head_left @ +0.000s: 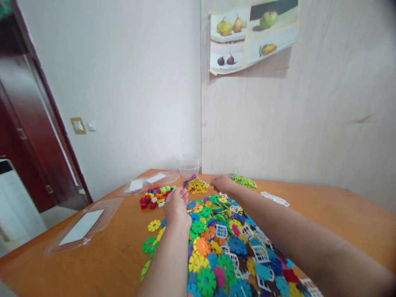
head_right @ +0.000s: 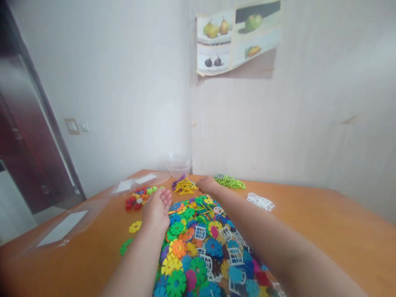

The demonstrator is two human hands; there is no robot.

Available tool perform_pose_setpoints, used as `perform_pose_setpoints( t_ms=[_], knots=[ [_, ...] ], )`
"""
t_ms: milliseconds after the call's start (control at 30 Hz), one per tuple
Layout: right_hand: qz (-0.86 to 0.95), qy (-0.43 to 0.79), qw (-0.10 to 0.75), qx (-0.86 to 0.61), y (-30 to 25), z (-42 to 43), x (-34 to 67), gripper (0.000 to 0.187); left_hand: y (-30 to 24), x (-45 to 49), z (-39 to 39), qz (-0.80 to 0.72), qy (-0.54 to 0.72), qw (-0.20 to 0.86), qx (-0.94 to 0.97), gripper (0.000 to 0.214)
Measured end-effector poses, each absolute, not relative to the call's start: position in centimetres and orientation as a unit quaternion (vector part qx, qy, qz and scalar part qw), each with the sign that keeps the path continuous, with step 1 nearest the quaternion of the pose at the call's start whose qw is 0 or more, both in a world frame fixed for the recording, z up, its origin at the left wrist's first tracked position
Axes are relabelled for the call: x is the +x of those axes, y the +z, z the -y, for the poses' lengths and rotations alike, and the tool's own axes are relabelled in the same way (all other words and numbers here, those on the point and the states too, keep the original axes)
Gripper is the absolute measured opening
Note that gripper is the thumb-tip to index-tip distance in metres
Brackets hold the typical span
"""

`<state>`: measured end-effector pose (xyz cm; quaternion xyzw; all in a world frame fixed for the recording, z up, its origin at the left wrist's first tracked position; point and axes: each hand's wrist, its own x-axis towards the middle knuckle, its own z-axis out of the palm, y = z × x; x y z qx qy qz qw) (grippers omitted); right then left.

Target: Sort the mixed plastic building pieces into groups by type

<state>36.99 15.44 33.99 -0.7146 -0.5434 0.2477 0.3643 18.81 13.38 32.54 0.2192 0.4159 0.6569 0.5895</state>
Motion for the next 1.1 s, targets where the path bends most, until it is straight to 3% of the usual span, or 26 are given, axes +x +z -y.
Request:
perform_pose_setpoints(
  t_ms=[133,367,633,867,1100],
  knots=[
    [0.573,0.257,0.338,-0.701,33.9,-11.4,37.9,0.017,32.8,18.9,-13.3,-0.414,0.65,0.593,0.233,0.015],
    [0.65,0.216,0.296,-0.666,34.0,-4.1,38.1,0.009,32.8,19.3,-12.8,-0.432,0.603,0.602,0.296,0.02],
    [0.737,0.011,0.169,-0.654,33.6,0.2,37.1,0.05,32.6,20.1,-12.1,-0.437,0.565,0.581,0.39,0.025],
    [0.747,0.052,0.168,-0.641,33.8,0.0,37.9,0.017,33.0,20.3,-11.1,-0.43,0.542,0.561,0.455,0.026],
    [0.733,0.105,0.158,-0.653,34.5,-0.2,39.5,0.017,33.1,20.7,-10.8,-0.424,0.522,0.551,0.493,0.023]
  ],
)
